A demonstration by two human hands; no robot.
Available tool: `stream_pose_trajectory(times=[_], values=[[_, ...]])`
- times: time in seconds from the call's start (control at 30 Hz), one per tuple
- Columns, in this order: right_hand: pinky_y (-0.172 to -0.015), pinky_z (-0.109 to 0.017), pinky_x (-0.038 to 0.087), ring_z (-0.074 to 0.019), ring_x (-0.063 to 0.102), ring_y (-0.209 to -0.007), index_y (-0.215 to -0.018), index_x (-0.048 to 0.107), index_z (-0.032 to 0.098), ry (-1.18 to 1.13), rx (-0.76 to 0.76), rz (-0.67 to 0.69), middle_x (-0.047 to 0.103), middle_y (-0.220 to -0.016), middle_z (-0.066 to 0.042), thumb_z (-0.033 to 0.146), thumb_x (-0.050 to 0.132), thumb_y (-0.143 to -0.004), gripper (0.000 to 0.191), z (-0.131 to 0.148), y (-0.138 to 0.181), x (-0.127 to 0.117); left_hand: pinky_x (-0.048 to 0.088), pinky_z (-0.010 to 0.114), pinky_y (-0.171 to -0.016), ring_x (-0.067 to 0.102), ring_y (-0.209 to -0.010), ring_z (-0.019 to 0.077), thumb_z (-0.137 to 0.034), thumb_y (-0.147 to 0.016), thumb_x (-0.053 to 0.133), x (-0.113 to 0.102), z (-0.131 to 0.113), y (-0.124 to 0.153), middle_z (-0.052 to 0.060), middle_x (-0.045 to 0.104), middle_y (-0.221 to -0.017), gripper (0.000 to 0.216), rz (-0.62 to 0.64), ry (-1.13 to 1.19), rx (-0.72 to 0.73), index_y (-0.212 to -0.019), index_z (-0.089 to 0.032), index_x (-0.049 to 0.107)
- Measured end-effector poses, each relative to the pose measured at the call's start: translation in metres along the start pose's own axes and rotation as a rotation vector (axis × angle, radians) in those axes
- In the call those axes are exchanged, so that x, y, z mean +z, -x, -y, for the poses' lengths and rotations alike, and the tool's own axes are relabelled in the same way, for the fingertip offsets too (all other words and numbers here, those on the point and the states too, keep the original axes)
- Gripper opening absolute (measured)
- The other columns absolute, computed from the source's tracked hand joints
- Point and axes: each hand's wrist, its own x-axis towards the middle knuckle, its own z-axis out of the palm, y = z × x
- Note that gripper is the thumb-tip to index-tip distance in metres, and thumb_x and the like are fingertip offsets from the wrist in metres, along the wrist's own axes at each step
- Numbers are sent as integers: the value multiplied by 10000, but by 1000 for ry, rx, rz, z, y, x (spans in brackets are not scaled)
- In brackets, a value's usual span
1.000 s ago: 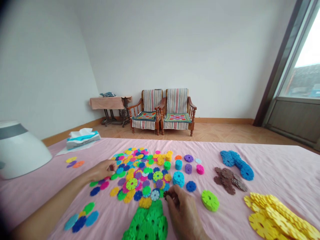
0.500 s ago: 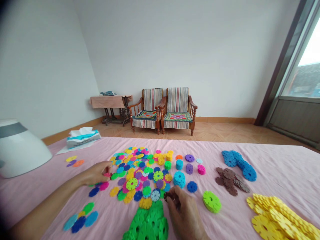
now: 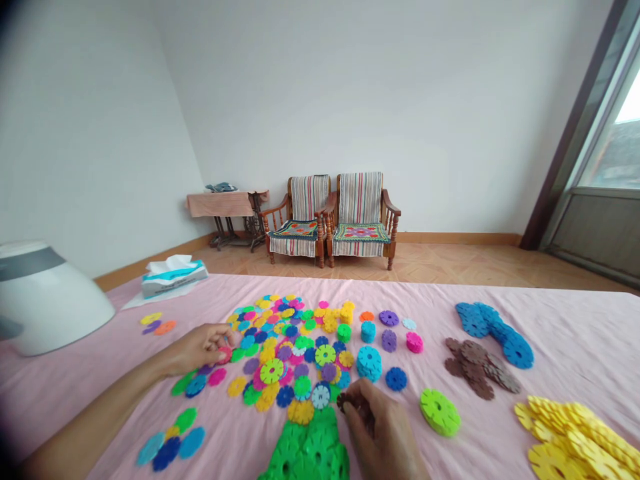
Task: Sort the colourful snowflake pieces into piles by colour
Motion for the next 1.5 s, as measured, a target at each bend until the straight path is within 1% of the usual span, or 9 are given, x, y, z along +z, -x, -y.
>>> stream_pose_trajectory(times=[0.13,0.33,0.47,0.53,0.77,1.07,1.2,1.33,1.5], values=[[-520,-243,400,-150,590,-581,-771,582,223,5,9,26,635,-649,18,464,482,-885,285,3,0,-2,413,234,-525,557,-577,148,-351,-588,584,4,-2,6,-36,558,-637,295,-26,57,1,-828,-181,600],[-522,-240,399,-149,586,-581,-773,582,221,20,3,44,630,-643,14,462,482,-890,286,5,0,-4,406,229,-547,526,-571,132,-415,-590,673,10,-11,11,-48,538,-577,265,-44,100,27,-675,-187,569],[-511,-241,394,-146,579,-561,-765,588,218,19,-9,8,637,-633,8,463,483,-880,291,3,0,-1,394,220,-514,512,-529,117,-416,-604,693,6,-14,14,-53,549,-577,304,40,123,16,-771,-174,619],[-513,-240,397,-147,581,-561,-760,595,217,19,-5,-7,638,-629,5,469,483,-872,298,2,0,0,382,222,-488,497,-489,112,-425,-624,666,5,-11,12,-60,539,-570,327,43,125,-1,-825,-171,615],[-513,-254,405,-162,589,-566,-767,593,220,21,16,33,646,-640,-19,481,455,-876,315,-2,0,1,357,213,-512,489,-538,118,-306,-542,623,15,7,0,-85,487,-597,302,-47,91,7,-812,-198,544],[-521,-244,403,-151,583,-578,-770,574,223,30,2,56,639,-661,5,438,455,-890,274,-2,-1,0,321,190,-503,434,-536,105,-239,-500,587,22,-4,-3,-111,428,-557,257,-69,110,54,-665,-232,390],[-520,-243,397,-151,590,-585,-761,575,223,17,-6,43,639,-651,10,412,460,-890,256,2,-1,0,353,203,-510,492,-547,121,-242,-497,601,17,-5,-1,-93,494,-560,216,-98,103,35,-674,-216,481],[-515,-242,391,-148,589,-577,-762,591,218,20,-18,30,639,-649,11,381,470,-883,236,4,-1,-1,351,217,-525,528,-571,142,-257,-523,632,12,-8,-1,-59,552,-572,155,-195,90,30,-658,-198,583],[-508,-246,392,-156,588,-577,-772,615,210,17,-28,16,662,-657,-5,374,479,-875,237,-4,-2,2,320,210,-491,493,-509,119,-294,-570,670,18,-32,0,-67,516,-513,144,-216,166,63,-597,-187,576]])
